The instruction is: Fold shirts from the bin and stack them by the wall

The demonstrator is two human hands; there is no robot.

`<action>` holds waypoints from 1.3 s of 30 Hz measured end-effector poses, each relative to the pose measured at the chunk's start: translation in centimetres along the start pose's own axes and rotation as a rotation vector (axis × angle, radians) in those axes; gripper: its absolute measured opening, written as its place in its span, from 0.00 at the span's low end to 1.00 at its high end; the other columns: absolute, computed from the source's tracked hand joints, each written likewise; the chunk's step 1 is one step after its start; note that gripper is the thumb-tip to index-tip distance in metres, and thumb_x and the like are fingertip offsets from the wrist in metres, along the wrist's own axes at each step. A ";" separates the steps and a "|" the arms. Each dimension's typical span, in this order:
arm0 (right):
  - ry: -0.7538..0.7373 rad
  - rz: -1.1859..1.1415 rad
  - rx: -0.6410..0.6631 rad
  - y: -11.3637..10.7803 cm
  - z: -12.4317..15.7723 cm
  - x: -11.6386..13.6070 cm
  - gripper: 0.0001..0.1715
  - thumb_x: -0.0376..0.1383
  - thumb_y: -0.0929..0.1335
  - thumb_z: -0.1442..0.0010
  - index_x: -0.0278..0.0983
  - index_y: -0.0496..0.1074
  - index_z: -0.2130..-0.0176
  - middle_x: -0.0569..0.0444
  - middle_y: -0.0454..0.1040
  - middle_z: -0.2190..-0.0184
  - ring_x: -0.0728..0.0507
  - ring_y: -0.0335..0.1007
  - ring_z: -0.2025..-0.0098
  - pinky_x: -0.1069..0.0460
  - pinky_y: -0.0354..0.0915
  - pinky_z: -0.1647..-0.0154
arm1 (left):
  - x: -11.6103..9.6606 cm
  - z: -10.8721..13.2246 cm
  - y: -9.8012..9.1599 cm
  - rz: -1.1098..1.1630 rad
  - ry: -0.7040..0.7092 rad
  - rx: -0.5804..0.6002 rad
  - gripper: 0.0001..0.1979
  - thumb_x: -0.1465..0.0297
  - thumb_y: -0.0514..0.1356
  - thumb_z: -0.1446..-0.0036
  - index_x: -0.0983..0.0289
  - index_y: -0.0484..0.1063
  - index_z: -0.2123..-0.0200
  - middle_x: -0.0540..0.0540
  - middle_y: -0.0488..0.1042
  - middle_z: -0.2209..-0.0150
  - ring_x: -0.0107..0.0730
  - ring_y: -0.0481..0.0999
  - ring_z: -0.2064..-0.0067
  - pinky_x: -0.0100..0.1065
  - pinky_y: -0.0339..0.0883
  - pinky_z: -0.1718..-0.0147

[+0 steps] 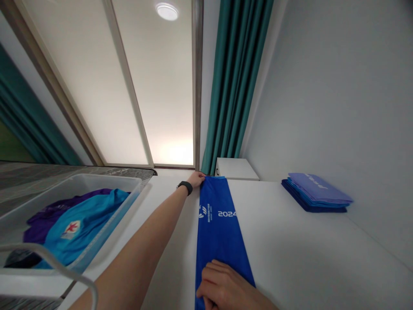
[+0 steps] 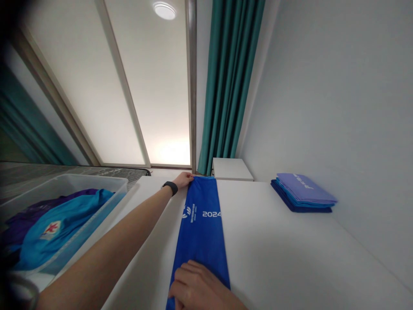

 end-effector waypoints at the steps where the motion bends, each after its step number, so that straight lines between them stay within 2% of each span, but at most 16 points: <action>1: -0.021 -0.007 0.001 0.1 0.1 0.0 0.05 0.31 0.67 0.40 0.36 0.74 0.64 0.56 0.72 0.69 0.50 0.64 0.67 0.55 0.61 0.56 | 0.0 0.0 0.1 0.018 0.002 -0.006 0.17 0.64 0.59 0.37 0.65 0.67 0.47 0.58 0.70 0.48 0.40 0.74 0.52 0.45 0.71 0.55; 8: -0.093 -0.009 0.016 0.6 0.2 -0.1 0.07 0.37 0.67 0.36 0.38 0.75 0.65 0.57 0.70 0.70 0.50 0.62 0.66 0.55 0.59 0.59 | -0.4 0.7 0.2 0.063 0.022 -0.079 0.17 0.64 0.59 0.37 0.65 0.68 0.47 0.58 0.70 0.49 0.39 0.74 0.52 0.45 0.72 0.55; 12: -0.053 -0.058 0.065 0.4 0.0 -0.1 0.05 0.35 0.68 0.38 0.39 0.75 0.64 0.57 0.70 0.71 0.50 0.63 0.67 0.55 0.59 0.60 | -0.8 1.9 -0.8 0.032 0.039 -0.144 0.13 0.68 0.61 0.40 0.69 0.72 0.55 0.59 0.77 0.60 0.37 0.76 0.59 0.35 0.70 0.59; 14: -0.014 -0.107 0.071 0.0 0.0 -0.1 0.06 0.34 0.68 0.39 0.39 0.76 0.62 0.57 0.72 0.69 0.49 0.65 0.65 0.55 0.59 0.57 | -0.9 2.8 -1.4 0.017 0.050 -0.167 0.11 0.70 0.60 0.42 0.69 0.73 0.56 0.58 0.78 0.65 0.34 0.76 0.64 0.32 0.69 0.63; 17: 0.059 -0.204 0.061 -0.5 0.1 -0.1 0.13 0.33 0.67 0.40 0.40 0.74 0.54 0.55 0.75 0.62 0.49 0.68 0.58 0.55 0.58 0.48 | -1.0 4.8 -2.0 0.006 0.067 -0.164 0.11 0.72 0.58 0.42 0.68 0.72 0.56 0.56 0.77 0.69 0.31 0.75 0.70 0.30 0.67 0.68; 20: 0.130 -0.276 0.060 -0.7 0.3 -0.2 0.17 0.33 0.68 0.41 0.41 0.73 0.51 0.54 0.75 0.56 0.48 0.69 0.53 0.53 0.53 0.40 | -1.1 7.4 -2.1 0.015 0.079 -0.095 0.10 0.72 0.56 0.42 0.68 0.70 0.57 0.53 0.76 0.73 0.27 0.73 0.74 0.28 0.65 0.72; 24: 0.177 -0.310 0.033 -0.7 0.5 -0.1 0.18 0.33 0.68 0.42 0.42 0.73 0.51 0.55 0.75 0.55 0.48 0.69 0.51 0.52 0.50 0.37 | -1.7 11.0 -1.3 0.042 0.087 0.078 0.09 0.69 0.57 0.42 0.66 0.69 0.59 0.50 0.74 0.78 0.26 0.70 0.78 0.27 0.63 0.76; 31: 0.180 -0.308 0.014 -0.8 0.5 0.0 0.18 0.33 0.68 0.42 0.42 0.72 0.51 0.54 0.75 0.55 0.47 0.69 0.51 0.49 0.50 0.37 | -2.8 16.1 0.7 0.072 0.080 0.309 0.22 0.61 0.62 0.45 0.64 0.62 0.51 0.48 0.73 0.78 0.28 0.70 0.78 0.28 0.62 0.77; 35: 0.189 -0.308 0.023 -1.0 0.5 0.2 0.18 0.33 0.68 0.42 0.41 0.72 0.51 0.54 0.75 0.55 0.46 0.69 0.51 0.50 0.52 0.38 | -2.9 17.1 1.4 0.128 0.071 0.339 0.24 0.63 0.65 0.48 0.63 0.61 0.51 0.45 0.70 0.78 0.26 0.68 0.79 0.28 0.60 0.77; 39: 0.180 -0.301 0.031 -1.0 0.4 0.3 0.17 0.33 0.67 0.41 0.41 0.72 0.51 0.54 0.75 0.54 0.46 0.69 0.51 0.50 0.53 0.39 | -2.8 17.5 1.7 0.302 0.033 0.314 0.25 0.64 0.66 0.50 0.64 0.61 0.53 0.43 0.68 0.78 0.23 0.66 0.79 0.27 0.58 0.76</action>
Point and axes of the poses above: each hand's wrist, its own z-axis away from the middle knuckle, its own y-axis out of the palm, x = y × z, the point moved 7 cm from there along -z, towards the middle knuckle
